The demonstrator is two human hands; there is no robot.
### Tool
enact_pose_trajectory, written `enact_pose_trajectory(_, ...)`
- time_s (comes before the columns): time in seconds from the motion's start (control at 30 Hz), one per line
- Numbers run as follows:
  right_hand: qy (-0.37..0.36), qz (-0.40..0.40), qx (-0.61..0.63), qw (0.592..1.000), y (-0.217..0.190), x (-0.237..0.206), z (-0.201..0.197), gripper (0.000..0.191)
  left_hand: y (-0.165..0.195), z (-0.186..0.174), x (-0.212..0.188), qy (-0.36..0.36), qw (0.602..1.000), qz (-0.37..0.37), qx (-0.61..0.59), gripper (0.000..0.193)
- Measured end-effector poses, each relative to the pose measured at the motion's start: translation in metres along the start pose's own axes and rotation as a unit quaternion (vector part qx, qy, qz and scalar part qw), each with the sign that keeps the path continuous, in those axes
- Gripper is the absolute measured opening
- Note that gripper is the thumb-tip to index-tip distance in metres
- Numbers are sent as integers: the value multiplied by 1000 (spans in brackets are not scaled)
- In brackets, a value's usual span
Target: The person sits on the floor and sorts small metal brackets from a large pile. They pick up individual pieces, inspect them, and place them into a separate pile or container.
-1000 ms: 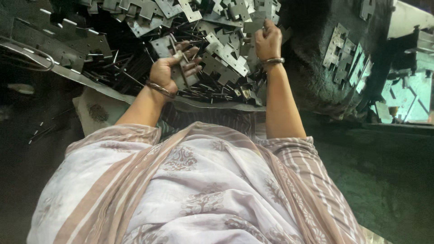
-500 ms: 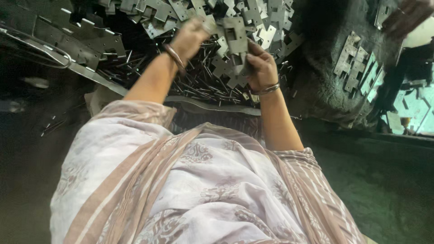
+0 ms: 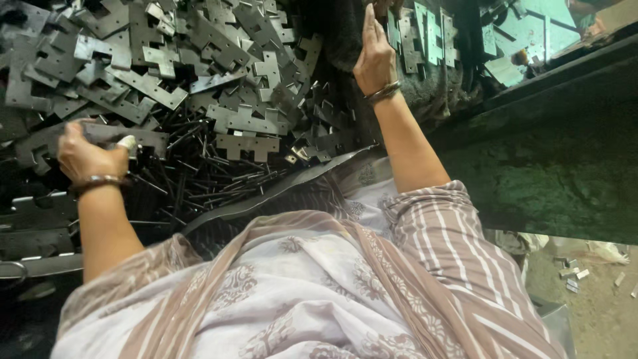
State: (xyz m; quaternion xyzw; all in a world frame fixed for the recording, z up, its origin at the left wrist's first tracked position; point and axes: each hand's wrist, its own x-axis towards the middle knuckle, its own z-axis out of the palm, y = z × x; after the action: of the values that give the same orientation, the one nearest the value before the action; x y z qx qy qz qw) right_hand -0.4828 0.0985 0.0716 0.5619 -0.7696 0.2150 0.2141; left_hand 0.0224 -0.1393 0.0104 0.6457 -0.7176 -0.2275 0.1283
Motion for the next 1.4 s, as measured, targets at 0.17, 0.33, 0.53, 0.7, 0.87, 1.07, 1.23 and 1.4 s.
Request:
enact_pose_trajectory(0.17, -72, -81, -159, 981, 20, 20, 7, 79, 4, -6, -70, 128, 937, 317, -77, 14)
enact_pose_trajectory(0.33, -295, 43, -247, 922, 42, 40, 19, 80, -1, -31, -100, 146, 904, 285, -283, 15)
enact_pose_trajectory(0.53, -231, 22, -149, 961, 10, 25, 8, 65, -40, -40, -74, -42, 451, 64, -889, 22)
enact_pose_trajectory(0.7, -297, -97, 150, 938, -83, -4, 17, 55, -55, -53, -70, -49, 629, 176, -756, 42)
enact_pose_trajectory(0.87, -386, -129, 140, 903, -153, -8, 54, 70, -6, -22, -76, 110, 920, 290, -239, 26)
enact_pose_trajectory(1.07, -362, -162, 63, 916, -201, -16, 104, 63, 26, 73, -63, 132, 924, 358, -22, 53)
enact_pose_trajectory(1.23, -366, -141, -23, 920, -214, -15, 108, 34, 51, 104, -42, 98, 934, 325, 108, 29)
enact_pose_trajectory(1.4, -274, -80, 229, 931, -192, -26, 43, 36, 64, 109, -41, 52, 930, 313, 186, 17)
